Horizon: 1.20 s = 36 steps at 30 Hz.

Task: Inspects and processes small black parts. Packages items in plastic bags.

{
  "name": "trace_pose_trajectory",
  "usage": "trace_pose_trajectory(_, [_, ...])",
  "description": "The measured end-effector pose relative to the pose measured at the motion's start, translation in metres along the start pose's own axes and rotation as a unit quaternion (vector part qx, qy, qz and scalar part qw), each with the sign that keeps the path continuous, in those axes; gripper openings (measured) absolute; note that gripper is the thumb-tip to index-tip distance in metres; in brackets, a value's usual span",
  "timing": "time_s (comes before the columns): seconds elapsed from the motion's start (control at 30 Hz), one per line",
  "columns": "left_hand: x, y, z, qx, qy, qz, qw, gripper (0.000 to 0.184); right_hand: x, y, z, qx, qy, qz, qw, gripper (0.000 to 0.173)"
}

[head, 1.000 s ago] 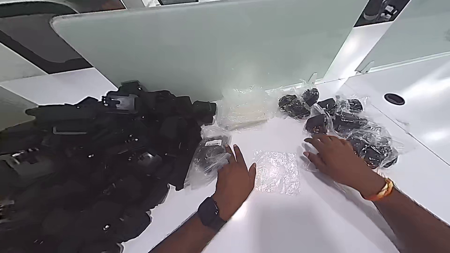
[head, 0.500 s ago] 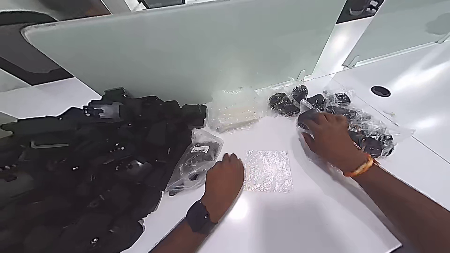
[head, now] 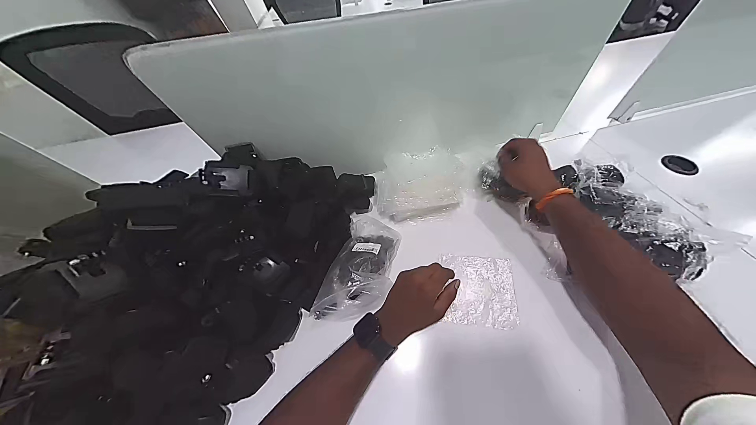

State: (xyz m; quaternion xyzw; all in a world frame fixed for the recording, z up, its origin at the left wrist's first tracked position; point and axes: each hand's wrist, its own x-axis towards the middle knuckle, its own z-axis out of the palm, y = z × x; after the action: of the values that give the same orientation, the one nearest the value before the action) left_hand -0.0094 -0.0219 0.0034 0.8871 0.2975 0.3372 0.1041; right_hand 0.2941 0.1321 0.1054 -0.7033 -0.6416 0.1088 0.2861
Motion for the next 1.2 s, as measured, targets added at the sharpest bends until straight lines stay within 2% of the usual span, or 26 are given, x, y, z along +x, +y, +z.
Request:
trace_pose_trajectory(0.1, [0.002, 0.001, 0.003, -0.025, 0.008, -0.01, 1.0, 0.027, -0.004, 0.02, -0.021, 0.19, 0.074, 0.015, 0.979, 0.021])
trace_pose_trajectory(0.17, [0.004, 0.003, 0.003, -0.055, 0.017, -0.034, 0.998, 0.026, -0.021, 0.021, -0.036, 0.322, 0.063, 0.044, 0.944, 0.016])
trace_pose_trajectory(0.23, [0.004, 0.004, 0.002, -0.091, 0.033, -0.066, 0.993, 0.027, -0.054, 0.012, -0.047, 0.397, 0.016, 0.053, 0.916, 0.02])
trace_pose_trajectory(0.33, [0.006, 0.005, -0.001, -0.175, 0.082, -0.114, 0.975, 0.044, -0.121, -0.008, -0.04, 0.432, -0.089, 0.091, 0.893, 0.028])
trace_pose_trajectory(0.4, [0.008, 0.004, -0.001, -0.266, 0.116, -0.131, 0.948, 0.064, -0.159, -0.011, -0.02, 0.438, -0.173, 0.101, 0.876, 0.031])
trace_pose_trajectory(0.47, [0.009, 0.001, 0.001, -0.345, 0.123, -0.128, 0.922, 0.073, -0.181, -0.011, -0.002, 0.443, -0.24, 0.105, 0.857, 0.034])
trace_pose_trajectory(0.6, [0.009, 0.002, 0.002, -0.403, 0.121, -0.189, 0.887, 0.071, -0.195, -0.007, 0.015, 0.469, -0.279, 0.113, 0.83, 0.039])
trace_pose_trajectory(0.67, [0.011, 0.004, 0.003, -0.399, 0.128, -0.215, 0.882, 0.072, -0.194, -0.004, 0.019, 0.494, -0.277, 0.1, 0.818, 0.04])
trace_pose_trajectory(0.73, [0.011, 0.004, 0.003, -0.39, 0.135, -0.219, 0.884, 0.064, -0.195, 0.001, 0.022, 0.508, -0.286, 0.077, 0.809, 0.042])
trace_pose_trajectory(0.8, [0.011, 0.004, 0.002, -0.388, 0.149, -0.214, 0.884, 0.054, -0.198, 0.006, 0.023, 0.48, -0.273, 0.044, 0.833, 0.042])
trace_pose_trajectory(0.87, [0.011, 0.002, 0.0, -0.402, 0.157, -0.205, 0.878, 0.049, -0.2, 0.012, 0.024, 0.368, -0.209, -0.045, 0.905, 0.044])
trace_pose_trajectory(0.93, [0.011, 0.002, -0.001, -0.423, 0.151, -0.193, 0.872, 0.048, -0.203, 0.015, 0.023, 0.219, -0.14, -0.136, 0.956, 0.069])
trace_pose_trajectory(1.0, [0.011, 0.002, -0.001, -0.441, 0.126, -0.175, 0.871, 0.046, -0.207, 0.011, 0.02, 0.176, -0.101, -0.183, 0.962, 0.095])
trace_pose_trajectory(1.03, [0.01, 0.003, -0.001, -0.449, 0.112, -0.165, 0.871, 0.045, -0.21, 0.008, 0.018, 0.18, -0.096, -0.195, 0.959, 0.1])
trace_pose_trajectory(1.1, [0.009, 0.004, -0.002, -0.466, 0.089, -0.15, 0.867, 0.041, -0.217, 0.002, 0.016, 0.181, -0.101, -0.205, 0.957, 0.103])
trace_pose_trajectory(1.2, [0.008, 0.004, -0.003, -0.493, 0.06, -0.134, 0.858, 0.041, -0.224, -0.006, 0.014, 0.173, -0.113, -0.207, 0.956, 0.096])
